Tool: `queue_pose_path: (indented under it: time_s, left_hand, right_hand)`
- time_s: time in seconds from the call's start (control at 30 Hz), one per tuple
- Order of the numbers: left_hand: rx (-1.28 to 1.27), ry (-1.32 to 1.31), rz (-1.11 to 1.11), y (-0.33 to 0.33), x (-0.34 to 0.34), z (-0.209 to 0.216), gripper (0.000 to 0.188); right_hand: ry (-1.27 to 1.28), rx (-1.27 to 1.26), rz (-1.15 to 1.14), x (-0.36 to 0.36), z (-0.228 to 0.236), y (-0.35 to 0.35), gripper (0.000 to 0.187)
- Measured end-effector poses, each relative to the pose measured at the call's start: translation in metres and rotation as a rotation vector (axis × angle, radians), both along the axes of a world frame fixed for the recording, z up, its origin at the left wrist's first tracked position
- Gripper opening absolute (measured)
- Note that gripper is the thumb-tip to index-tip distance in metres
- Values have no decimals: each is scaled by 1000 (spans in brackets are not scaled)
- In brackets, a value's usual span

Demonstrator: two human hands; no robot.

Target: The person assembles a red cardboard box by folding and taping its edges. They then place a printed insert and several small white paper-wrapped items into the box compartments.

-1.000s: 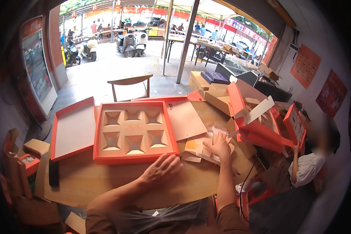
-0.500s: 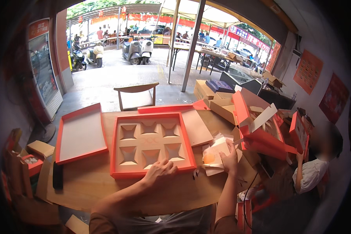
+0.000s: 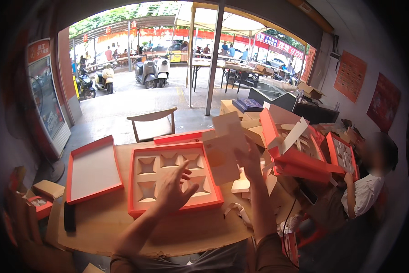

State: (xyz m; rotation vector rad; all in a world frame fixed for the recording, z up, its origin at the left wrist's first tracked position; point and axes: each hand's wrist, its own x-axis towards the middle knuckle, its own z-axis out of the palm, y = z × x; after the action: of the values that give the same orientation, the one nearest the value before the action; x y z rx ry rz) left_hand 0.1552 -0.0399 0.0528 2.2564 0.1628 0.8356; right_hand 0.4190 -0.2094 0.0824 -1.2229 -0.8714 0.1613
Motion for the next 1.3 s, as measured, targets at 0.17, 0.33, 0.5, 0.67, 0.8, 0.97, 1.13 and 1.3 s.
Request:
queue_pose_path:
  time_s: [0.17, 0.33, 0.5, 0.67, 0.8, 0.97, 1.13, 1.3]
  left_hand:
    - [-627, -266, -137, 16, 48, 0, 86]
    - [-689, -545, -55, 50, 73, -7, 68]
    - [-249, -438, 51, 56, 54, -5, 61]
    - [-92, -391, 36, 40, 52, -10, 59]
    - [52, -429, -111, 35, 54, -18, 70]
    - [-49, -475, -119, 49, 42, -18, 76]
    - [219, -481, 119, 55, 32, 6, 70]
    - [-13, -451, 27, 50, 19, 24, 57]
  right_hand:
    - [-51, -78, 271, -13, -7, 67, 57]
    - [-174, -123, 219, -26, 3, 97, 67]
    - [-168, -137, 181, -44, 8, 83, 95]
    - [-420, -168, 145, -52, -7, 95, 119]
    - [-306, -172, 306, -77, 7, 95, 113]
    - [-323, -113, 304, -87, 7, 92, 95]
    - [-423, -120, 314, -94, 11, 90, 65]
    - [-293, 148, 226, -106, -11, 97, 47]
